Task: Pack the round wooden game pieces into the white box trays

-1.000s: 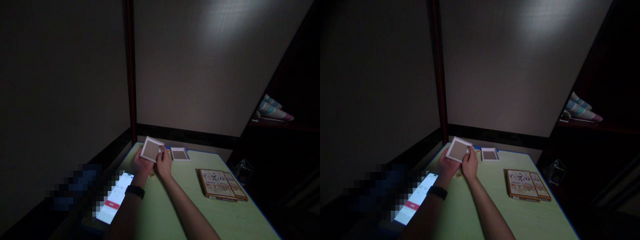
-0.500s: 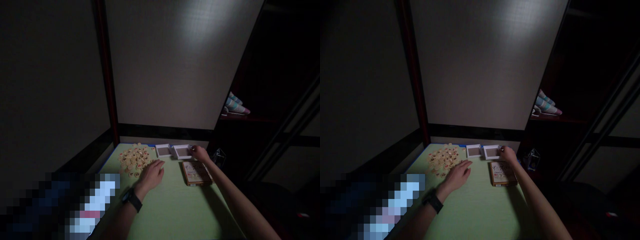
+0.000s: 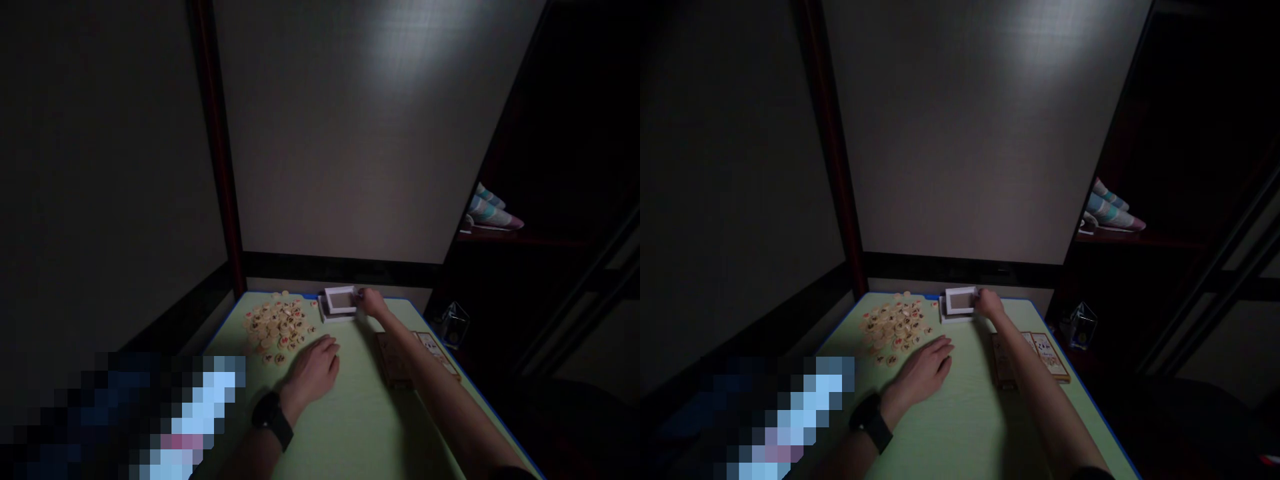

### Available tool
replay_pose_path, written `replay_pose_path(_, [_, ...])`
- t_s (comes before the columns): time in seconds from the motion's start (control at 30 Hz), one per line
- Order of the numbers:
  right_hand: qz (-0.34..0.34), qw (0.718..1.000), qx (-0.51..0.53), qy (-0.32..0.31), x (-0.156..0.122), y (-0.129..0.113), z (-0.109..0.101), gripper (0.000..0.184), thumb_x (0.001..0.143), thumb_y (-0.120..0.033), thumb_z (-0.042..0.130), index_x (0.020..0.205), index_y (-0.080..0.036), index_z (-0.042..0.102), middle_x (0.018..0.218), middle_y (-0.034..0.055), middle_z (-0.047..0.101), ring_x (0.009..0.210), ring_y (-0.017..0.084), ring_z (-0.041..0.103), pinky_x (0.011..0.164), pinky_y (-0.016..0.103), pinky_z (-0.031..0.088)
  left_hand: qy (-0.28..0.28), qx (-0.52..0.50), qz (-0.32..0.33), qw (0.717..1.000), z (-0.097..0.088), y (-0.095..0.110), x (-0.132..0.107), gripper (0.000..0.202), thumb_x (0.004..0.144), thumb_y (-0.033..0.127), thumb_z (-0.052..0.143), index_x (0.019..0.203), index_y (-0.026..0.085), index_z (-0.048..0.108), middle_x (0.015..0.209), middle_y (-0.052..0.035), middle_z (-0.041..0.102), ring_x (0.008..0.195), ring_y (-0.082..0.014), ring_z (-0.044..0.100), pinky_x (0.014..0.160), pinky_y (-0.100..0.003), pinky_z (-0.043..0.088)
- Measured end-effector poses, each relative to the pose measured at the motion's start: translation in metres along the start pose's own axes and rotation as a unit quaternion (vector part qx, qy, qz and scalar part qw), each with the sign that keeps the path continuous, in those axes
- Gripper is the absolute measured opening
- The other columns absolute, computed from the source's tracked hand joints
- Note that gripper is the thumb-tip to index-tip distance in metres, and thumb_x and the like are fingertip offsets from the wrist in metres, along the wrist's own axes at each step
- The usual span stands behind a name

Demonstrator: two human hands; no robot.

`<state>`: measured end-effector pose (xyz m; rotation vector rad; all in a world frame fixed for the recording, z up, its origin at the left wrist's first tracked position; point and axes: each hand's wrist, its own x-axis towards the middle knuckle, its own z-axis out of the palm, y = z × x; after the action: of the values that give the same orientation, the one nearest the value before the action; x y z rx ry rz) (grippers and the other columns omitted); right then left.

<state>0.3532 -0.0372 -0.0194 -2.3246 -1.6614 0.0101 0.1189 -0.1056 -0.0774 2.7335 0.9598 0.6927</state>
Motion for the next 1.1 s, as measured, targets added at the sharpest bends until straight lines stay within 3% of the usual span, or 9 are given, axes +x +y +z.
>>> replay_pose_path(0.27, [-0.102,0.993,-0.055,-0.017,-0.016,-0.018,-0.009,0.040,0.099,-0.041,0.045,0.123,-0.018,0.068,0.116,0.0167,0.071,0.102,0.027,0.069,0.084,0.032,0.049,-0.012,-0.012,-0.017,1.000,0.000,-0.001,0.001,0.036,0.093,0.020,0.044,0.120,0.016,0.067,0.132,-0.0099,0.064,0.124,-0.0218,0.058,0.111,-0.034,0.044])
replay_pose_path(0.37, [-0.174,0.982,-0.068,-0.034,-0.030,-0.023,-0.010,0.041,0.090,-0.053,0.058,0.121,-0.028,0.070,0.124,0.0097,0.068,0.105,0.026,0.068,0.086,0.030,0.048,-0.019,-0.010,-0.016,1.000,-0.002,0.000,0.002,0.036,0.093,0.021,0.044,0.121,0.016,0.067,0.133,-0.0095,0.064,0.124,-0.0222,0.058,0.110,-0.035,0.045])
replay_pose_path(0.47, [-0.210,0.972,-0.092,-0.058,-0.039,-0.026,-0.006,0.034,0.080,-0.046,0.071,0.110,-0.030,0.075,0.117,0.0074,0.071,0.101,0.026,0.068,0.085,0.030,0.049,-0.029,-0.008,-0.017,0.999,-0.004,0.001,0.002,0.037,0.093,0.020,0.043,0.121,0.016,0.067,0.132,-0.0099,0.064,0.124,-0.0224,0.058,0.110,-0.035,0.045])
replay_pose_path(0.6, [-0.198,0.971,-0.120,-0.061,-0.044,-0.021,-0.009,0.023,0.084,-0.035,0.067,0.103,-0.027,0.077,0.106,0.0091,0.073,0.095,0.026,0.070,0.081,0.031,0.050,-0.041,-0.007,-0.024,0.999,-0.008,0.004,0.001,0.038,0.094,0.020,0.043,0.123,0.016,0.066,0.135,-0.0100,0.062,0.125,-0.0227,0.057,0.111,-0.036,0.044])
replay_pose_path(0.77, [-0.155,0.980,-0.126,-0.017,-0.081,-0.002,-0.032,0.047,0.091,-0.044,0.057,0.133,-0.023,0.059,0.120,0.0130,0.067,0.099,0.026,0.067,0.084,0.034,0.048,-0.051,0.001,-0.020,0.999,-0.012,0.007,0.002,0.038,0.094,0.019,0.043,0.123,0.015,0.066,0.134,-0.0111,0.063,0.126,-0.0231,0.057,0.111,-0.035,0.043])
replay_pose_path(0.87, [-0.120,0.980,-0.146,0.055,-0.128,0.008,-0.033,0.055,0.092,-0.060,0.049,0.129,-0.022,0.063,0.124,0.0169,0.064,0.115,0.036,0.057,0.098,0.049,0.041,-0.049,-0.006,-0.015,0.999,-0.011,0.006,0.002,0.037,0.094,0.019,0.043,0.121,0.015,0.067,0.133,-0.0121,0.063,0.126,-0.0239,0.057,0.111,-0.037,0.044])
replay_pose_path(0.93, [-0.109,0.976,-0.177,0.072,-0.158,0.015,-0.026,0.060,0.089,-0.067,0.047,0.127,-0.025,0.065,0.138,0.0174,0.057,0.131,0.047,0.040,0.104,0.067,0.025,-0.046,-0.010,-0.014,0.999,-0.009,0.005,0.003,0.037,0.093,0.019,0.043,0.122,0.014,0.067,0.134,-0.0127,0.062,0.126,-0.0243,0.057,0.111,-0.037,0.044])
replay_pose_path(1.0, [-0.093,0.973,-0.195,0.078,-0.179,0.025,-0.017,0.060,0.088,-0.064,0.050,0.135,-0.028,0.060,0.146,0.0164,0.050,0.136,0.051,0.030,0.103,0.074,0.018,-0.044,-0.011,-0.014,0.999,-0.007,0.003,0.003,0.037,0.093,0.019,0.043,0.122,0.015,0.066,0.135,-0.0125,0.062,0.126,-0.0240,0.056,0.111,-0.037,0.043])
replay_pose_path(1.1, [-0.064,0.972,-0.208,0.084,-0.190,0.044,-0.010,0.054,0.091,-0.050,0.050,0.141,-0.032,0.052,0.149,0.0134,0.048,0.135,0.049,0.032,0.099,0.073,0.025,-0.048,-0.009,-0.014,0.999,-0.007,0.002,0.003,0.037,0.093,0.019,0.042,0.121,0.015,0.067,0.134,-0.0117,0.062,0.125,-0.0233,0.057,0.111,-0.037,0.044])
